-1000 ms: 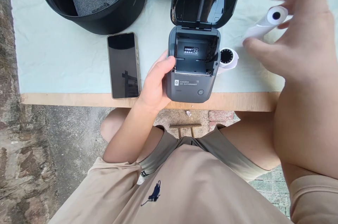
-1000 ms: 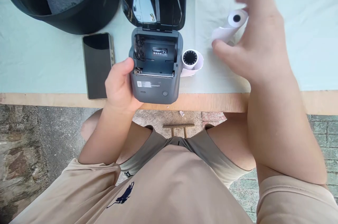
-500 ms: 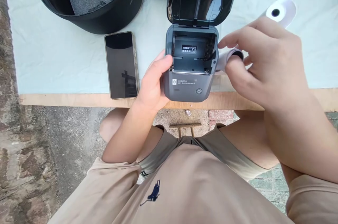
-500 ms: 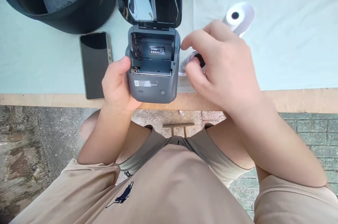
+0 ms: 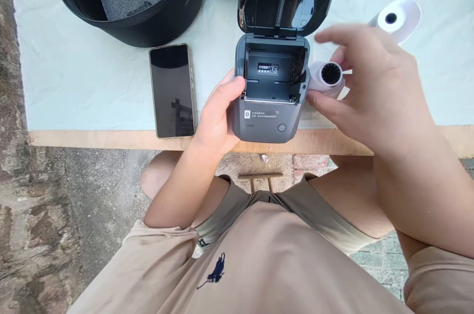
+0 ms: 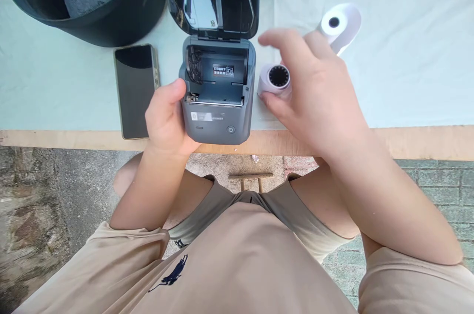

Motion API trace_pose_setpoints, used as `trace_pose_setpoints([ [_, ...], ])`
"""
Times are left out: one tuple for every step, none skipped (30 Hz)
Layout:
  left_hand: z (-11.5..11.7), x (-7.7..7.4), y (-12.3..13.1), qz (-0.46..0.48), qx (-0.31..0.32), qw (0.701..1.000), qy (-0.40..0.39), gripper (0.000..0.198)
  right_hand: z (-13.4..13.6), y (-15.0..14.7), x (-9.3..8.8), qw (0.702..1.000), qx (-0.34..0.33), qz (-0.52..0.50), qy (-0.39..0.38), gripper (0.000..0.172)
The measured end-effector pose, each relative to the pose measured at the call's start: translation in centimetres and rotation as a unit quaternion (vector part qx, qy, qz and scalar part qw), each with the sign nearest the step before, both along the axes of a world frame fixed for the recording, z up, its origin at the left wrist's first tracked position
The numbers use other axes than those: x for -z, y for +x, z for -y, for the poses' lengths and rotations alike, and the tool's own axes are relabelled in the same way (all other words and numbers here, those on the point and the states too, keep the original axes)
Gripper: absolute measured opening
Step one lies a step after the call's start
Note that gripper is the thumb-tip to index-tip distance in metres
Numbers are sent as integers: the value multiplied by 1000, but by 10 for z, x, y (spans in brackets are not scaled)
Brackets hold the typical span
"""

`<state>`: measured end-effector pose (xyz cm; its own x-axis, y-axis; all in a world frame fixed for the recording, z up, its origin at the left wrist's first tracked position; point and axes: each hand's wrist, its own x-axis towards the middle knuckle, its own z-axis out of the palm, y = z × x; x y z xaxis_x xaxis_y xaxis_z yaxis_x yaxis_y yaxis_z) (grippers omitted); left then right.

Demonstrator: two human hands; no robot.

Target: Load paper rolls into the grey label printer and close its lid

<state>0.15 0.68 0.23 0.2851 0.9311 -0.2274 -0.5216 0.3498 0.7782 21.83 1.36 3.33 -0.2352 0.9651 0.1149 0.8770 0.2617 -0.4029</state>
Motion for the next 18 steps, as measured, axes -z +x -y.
trace_pose_setpoints([
  [0,0,0,2,4,1000,0,24,-1,-1,0,1000,18,-6,-17,65],
  [0,0,0,2,5,1000,-4,23,-2,-2,1,999,32,-10,-29,60],
  [0,0,-1,0,5,1000,-11,23,-2,-3,2,999,40,-12,-33,51],
  [0,0,-1,-3,3,1000,-20,22,-3,-3,4,999,41,-16,-30,42],
  [0,0,-1,-6,0,1000,-30,22,-4,-4,5,999,35,-22,-22,35],
  [0,0,-1,-6,-3,999,-38,22,-4,-4,7,999,24,-30,-14,29],
  [1,-1,-1,-6,-6,999,-43,22,-4,-4,8,999,10,-40,-8,26],
  [1,-2,0,-4,-9,999,-46,22,-4,-4,9,999,-2,-53,-2,26],
  [2,-3,0,-2,-13,999,-46,22,-4,-4,9,998,-9,-66,0,28],
  [3,-4,1,-2,-19,999,-47,23,-4,-4,9,997,-8,-76,-1,30],
  [4,-5,2,-3,-25,998,-51,25,-3,-4,8,997,-1,-83,-2,31],
  [4,-5,3,-7,-34,998,-59,28,-3,-3,7,996,11,-89,-5,34],
  [5,-5,4,-12,-43,997,-67,31,-2,-3,5,995,22,-101,-12,38],
  [5,-5,4,-17,-50,996,-71,33,-2,-2,3,992,31,-120,-18,44],
  [5,-5,5,-19,-52,996,-69,34,-2,-2,1,989,36,-144,-18,50],
  [4,-4,5,-14,-45,997,-56,33,-1,-2,-1,985,37,-169,-9,55],
  [4,-4,4,-3,-31,999,-35,30,-1,-1,-2,981,33,-191,9,57],
  [3,-3,4,8,-16,1000,-13,27,-1,0,-4,979,26,-199,32,57],
])
